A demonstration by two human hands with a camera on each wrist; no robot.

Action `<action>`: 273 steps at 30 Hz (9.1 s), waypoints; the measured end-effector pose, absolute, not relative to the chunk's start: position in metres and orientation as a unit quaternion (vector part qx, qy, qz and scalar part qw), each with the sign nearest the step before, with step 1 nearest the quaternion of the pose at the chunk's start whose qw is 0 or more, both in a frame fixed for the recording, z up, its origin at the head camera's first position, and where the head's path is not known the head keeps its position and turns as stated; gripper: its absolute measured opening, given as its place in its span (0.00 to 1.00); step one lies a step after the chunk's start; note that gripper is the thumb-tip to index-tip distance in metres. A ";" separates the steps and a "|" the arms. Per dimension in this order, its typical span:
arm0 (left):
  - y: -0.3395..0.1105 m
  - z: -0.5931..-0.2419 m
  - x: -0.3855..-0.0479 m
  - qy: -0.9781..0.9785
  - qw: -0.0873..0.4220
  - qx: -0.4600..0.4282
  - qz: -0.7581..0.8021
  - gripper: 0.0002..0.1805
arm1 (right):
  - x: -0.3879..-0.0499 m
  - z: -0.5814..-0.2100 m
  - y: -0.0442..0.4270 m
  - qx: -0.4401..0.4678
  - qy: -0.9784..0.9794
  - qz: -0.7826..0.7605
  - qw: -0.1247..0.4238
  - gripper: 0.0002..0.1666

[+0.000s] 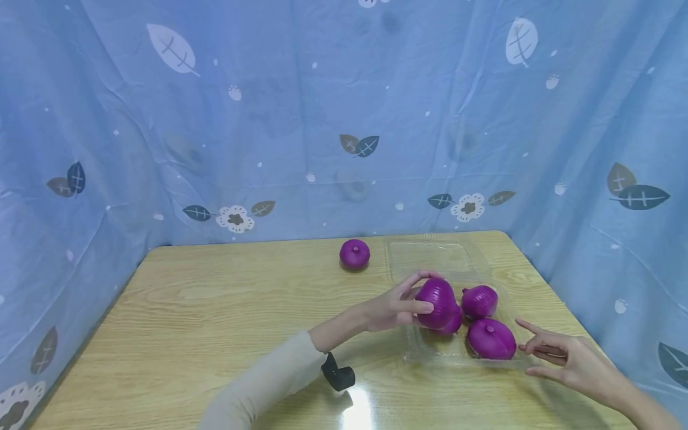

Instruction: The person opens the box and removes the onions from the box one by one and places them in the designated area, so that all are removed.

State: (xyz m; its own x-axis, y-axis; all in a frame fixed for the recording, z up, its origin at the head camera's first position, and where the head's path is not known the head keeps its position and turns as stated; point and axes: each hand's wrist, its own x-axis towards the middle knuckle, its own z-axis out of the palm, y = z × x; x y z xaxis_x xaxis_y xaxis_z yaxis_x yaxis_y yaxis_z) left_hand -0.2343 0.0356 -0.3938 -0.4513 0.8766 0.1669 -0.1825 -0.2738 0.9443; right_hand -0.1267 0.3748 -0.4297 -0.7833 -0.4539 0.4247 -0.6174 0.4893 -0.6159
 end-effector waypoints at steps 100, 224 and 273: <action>-0.139 -0.433 -0.371 0.814 0.089 0.162 0.550 0.34 | -0.124 -0.425 0.371 0.306 -0.849 0.420 0.093 0.20; 0.078 -0.416 -0.286 0.683 0.264 0.465 0.498 0.31 | -0.122 -0.425 0.369 0.306 -0.861 0.390 0.112 0.21; 0.068 -0.395 -0.246 0.769 0.164 0.408 0.463 0.31 | -0.120 -0.427 0.373 0.276 -0.869 0.400 0.097 0.19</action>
